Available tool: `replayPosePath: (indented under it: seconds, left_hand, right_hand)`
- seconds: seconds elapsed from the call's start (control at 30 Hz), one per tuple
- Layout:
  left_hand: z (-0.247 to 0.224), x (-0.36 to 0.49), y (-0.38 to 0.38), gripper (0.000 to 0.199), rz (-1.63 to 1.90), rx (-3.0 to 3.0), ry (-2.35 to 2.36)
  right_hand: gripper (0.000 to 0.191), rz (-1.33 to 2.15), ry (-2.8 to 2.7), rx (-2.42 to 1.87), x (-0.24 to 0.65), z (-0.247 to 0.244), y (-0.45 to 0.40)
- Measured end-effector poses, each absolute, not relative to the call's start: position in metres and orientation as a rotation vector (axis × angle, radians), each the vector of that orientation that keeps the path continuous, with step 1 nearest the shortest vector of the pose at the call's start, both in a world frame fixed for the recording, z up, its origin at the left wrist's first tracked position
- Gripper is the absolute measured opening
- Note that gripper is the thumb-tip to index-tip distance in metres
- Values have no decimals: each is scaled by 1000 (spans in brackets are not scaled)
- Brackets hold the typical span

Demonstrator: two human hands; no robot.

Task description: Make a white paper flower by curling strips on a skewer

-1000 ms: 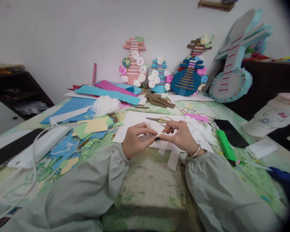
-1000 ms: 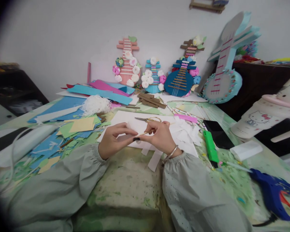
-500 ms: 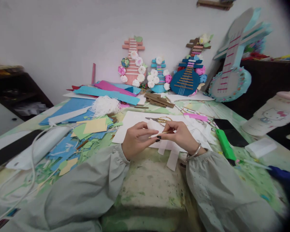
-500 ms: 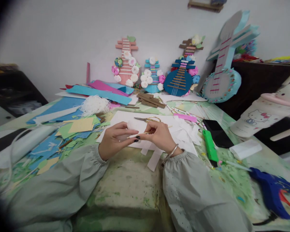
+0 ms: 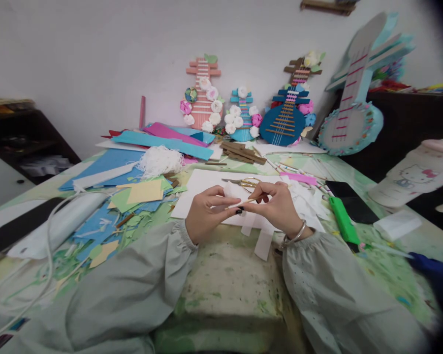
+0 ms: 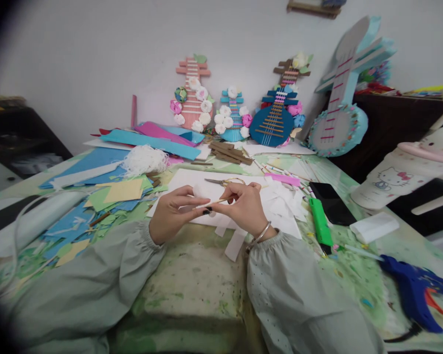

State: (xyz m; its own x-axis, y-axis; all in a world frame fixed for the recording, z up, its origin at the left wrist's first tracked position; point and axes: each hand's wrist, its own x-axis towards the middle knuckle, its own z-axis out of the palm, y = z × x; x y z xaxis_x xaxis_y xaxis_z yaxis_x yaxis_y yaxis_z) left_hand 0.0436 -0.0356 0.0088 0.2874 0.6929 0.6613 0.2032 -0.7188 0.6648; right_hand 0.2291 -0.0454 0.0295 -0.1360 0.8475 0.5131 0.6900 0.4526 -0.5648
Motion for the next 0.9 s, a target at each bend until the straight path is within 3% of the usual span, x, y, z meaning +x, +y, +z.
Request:
replayPosePath:
  seconds: [0.4,0.9]
  left_hand:
    - [7,42,-29,16,1525,2143,882]
    - [7,37,-33,18,1410,2915,1273]
  right_hand:
    - [31,419,-1893,-1206,229,30,-42]
    - [16,54,-2000,-1354,220,24,-49]
